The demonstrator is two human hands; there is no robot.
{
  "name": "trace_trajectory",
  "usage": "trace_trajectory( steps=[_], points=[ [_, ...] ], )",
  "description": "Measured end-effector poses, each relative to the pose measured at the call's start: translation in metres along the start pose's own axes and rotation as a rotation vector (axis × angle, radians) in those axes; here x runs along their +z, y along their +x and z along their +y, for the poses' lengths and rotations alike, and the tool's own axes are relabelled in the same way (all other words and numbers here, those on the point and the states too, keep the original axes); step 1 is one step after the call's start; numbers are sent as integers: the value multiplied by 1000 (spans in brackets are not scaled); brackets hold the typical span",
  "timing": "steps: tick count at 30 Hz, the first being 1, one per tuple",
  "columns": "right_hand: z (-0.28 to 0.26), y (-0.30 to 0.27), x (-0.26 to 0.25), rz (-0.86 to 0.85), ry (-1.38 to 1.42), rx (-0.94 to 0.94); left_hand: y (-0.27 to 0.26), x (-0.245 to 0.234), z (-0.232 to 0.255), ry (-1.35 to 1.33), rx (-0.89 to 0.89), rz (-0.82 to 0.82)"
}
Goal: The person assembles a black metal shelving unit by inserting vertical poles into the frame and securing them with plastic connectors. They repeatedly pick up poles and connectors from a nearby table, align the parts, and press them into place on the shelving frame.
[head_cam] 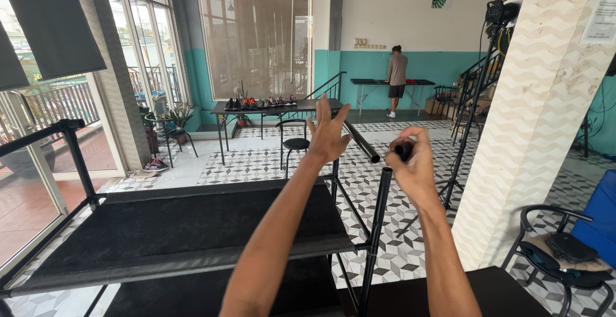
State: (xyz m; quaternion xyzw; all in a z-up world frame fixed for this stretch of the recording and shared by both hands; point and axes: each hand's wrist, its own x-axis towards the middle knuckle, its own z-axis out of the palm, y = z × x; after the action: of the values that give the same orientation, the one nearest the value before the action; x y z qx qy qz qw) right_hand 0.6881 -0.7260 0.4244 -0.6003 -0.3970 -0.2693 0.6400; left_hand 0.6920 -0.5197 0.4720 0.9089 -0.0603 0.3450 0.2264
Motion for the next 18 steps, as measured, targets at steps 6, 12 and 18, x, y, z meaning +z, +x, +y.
trace_trajectory(
  steps=[6, 12, 18],
  points=[
    [-27, -14, -15, -121, 505, 180, -28, -35, 14, 59, 521, -151],
    [-53, -28, -12, 21, 124, -77, -40, -38, 23, -19, 730, -119],
    [-73, -41, 0, 195, -97, -91, -41, -36, 28, -94, 759, -84]
  ],
)
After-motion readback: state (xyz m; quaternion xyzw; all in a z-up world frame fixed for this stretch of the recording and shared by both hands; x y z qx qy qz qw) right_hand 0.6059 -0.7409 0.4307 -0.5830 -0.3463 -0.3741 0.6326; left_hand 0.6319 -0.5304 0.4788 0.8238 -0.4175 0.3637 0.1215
